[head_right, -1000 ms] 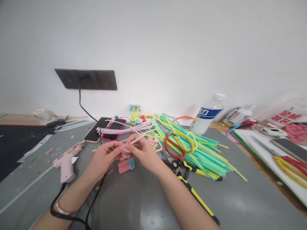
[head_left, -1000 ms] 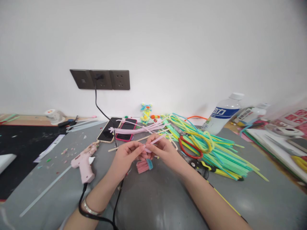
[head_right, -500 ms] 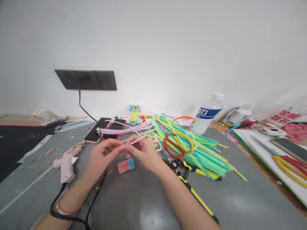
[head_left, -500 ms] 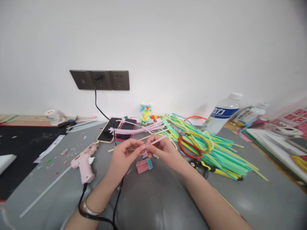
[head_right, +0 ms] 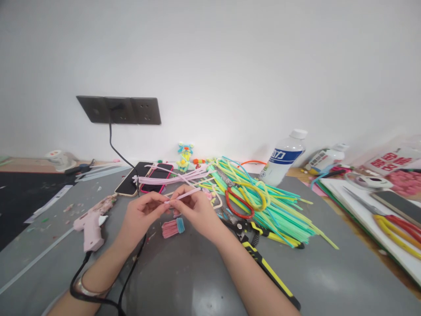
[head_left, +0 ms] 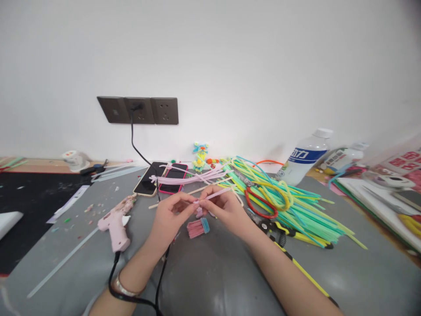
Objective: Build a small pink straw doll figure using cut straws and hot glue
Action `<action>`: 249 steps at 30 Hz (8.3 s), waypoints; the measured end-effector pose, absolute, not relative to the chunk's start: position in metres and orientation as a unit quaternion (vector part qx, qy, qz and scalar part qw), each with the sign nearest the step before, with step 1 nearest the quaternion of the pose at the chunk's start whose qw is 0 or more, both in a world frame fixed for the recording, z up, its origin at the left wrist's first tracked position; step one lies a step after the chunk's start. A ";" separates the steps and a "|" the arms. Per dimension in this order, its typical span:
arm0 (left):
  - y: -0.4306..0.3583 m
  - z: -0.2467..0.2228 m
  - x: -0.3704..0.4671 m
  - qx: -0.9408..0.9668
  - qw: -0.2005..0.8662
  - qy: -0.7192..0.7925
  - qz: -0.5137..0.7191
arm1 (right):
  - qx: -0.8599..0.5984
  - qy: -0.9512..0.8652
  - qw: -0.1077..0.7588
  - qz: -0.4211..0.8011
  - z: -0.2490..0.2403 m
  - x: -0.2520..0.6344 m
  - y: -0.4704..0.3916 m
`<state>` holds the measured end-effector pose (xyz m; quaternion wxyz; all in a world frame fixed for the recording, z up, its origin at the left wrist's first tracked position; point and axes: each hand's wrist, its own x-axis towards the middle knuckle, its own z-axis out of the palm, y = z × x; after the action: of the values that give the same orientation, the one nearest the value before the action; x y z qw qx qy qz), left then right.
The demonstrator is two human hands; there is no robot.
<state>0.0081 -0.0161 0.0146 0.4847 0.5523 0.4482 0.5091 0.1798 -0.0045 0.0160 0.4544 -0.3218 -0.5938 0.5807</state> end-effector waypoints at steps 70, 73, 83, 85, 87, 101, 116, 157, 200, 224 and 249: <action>-0.012 0.009 0.011 0.341 0.672 0.370 0.543 | -0.302 -0.532 0.439 0.658 0.013 0.180 -0.002; -0.010 0.009 0.011 0.297 0.686 0.370 0.551 | -0.299 -0.540 0.443 0.650 0.015 0.181 -0.003; -0.009 0.006 0.010 0.349 0.641 0.389 0.562 | -0.350 -0.513 0.471 0.626 0.012 0.174 -0.005; -0.010 0.005 0.009 0.392 0.611 0.401 0.559 | -0.358 -0.510 0.467 0.628 0.010 0.175 -0.003; -0.011 0.006 0.008 0.448 0.568 0.410 0.556 | -0.359 -0.507 0.460 0.635 0.009 0.176 -0.001; -0.017 0.014 0.003 0.604 0.357 0.470 0.535 | -0.361 -0.497 0.434 0.660 0.015 0.178 -0.003; -0.018 0.014 -0.001 0.610 0.374 0.459 0.526 | -0.347 -0.489 0.437 0.670 0.015 0.177 -0.004; -0.019 0.019 0.000 0.473 0.745 0.382 0.274 | -0.279 -0.638 0.364 0.619 0.019 0.200 -0.003; -0.013 0.011 0.000 0.514 0.676 0.386 0.361 | -0.294 -0.739 0.471 0.382 0.015 0.188 -0.002; -0.011 0.008 0.005 0.351 0.724 0.347 0.482 | -0.282 -0.762 0.517 0.269 0.017 0.175 -0.012; -0.018 0.014 -0.001 0.414 0.814 0.298 0.278 | -0.205 -0.698 0.417 0.544 0.022 0.193 -0.005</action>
<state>-0.0013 -0.0182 0.0136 0.8138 0.4144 0.2980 0.2779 0.1935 -0.0048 0.0223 0.4173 -0.2055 -0.6984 0.5440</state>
